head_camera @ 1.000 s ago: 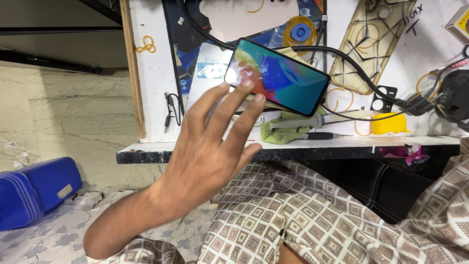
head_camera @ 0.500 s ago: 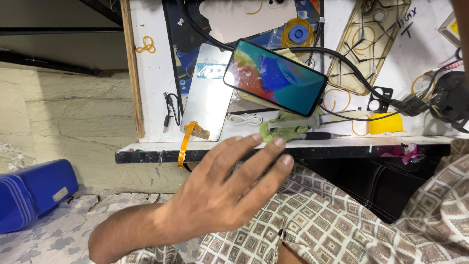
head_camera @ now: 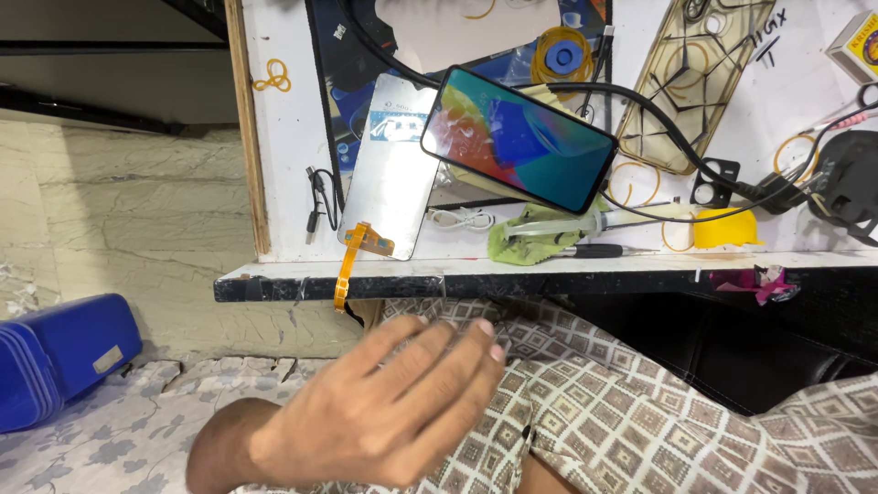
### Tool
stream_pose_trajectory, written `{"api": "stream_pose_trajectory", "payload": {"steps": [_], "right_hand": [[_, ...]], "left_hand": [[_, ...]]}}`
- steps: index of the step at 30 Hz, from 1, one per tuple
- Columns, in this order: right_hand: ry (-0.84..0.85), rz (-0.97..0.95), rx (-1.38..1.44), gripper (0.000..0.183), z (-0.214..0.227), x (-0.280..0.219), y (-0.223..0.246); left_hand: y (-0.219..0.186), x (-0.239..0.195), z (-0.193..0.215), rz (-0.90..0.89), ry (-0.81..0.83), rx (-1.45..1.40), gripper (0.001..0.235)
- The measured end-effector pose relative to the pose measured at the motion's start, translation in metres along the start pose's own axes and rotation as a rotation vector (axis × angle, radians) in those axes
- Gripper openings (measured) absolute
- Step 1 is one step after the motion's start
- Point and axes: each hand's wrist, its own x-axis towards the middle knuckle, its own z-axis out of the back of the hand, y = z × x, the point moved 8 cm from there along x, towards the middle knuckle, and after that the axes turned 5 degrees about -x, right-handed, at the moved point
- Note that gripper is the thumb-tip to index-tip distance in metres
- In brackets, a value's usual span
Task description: The person disassembles a smartphone, removes the back cover, and uses a screwdriver to adjust internal components. They then reassemble the phone, connect a charging cable to test functionality, and briefly interact with the screen. A second phone is also handled and tested.
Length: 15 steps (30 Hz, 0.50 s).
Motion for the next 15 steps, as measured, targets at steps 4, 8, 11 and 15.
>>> {"api": "stream_pose_trajectory", "payload": {"steps": [4, 8, 11, 15], "right_hand": [[0.010, 0.025, -0.068, 0.073, 0.005, 0.007, 0.021], [0.044, 0.134, -0.116, 0.072, -0.007, 0.023, 0.056], [0.049, 0.224, -0.164, 0.077, -0.053, 0.044, 0.073], [0.032, 0.233, -0.229, 0.091, -0.087, 0.052, 0.078]], "left_hand": [[0.016, -0.002, -0.002, 0.029, 0.016, 0.050, 0.021], [0.021, -0.001, -0.007, 0.027, 0.024, 0.067, 0.024], [0.017, -0.003, -0.011, 0.015, 0.009, 0.050, 0.023], [0.014, -0.010, -0.013, 0.038, -0.003, 0.021, 0.022]]}}
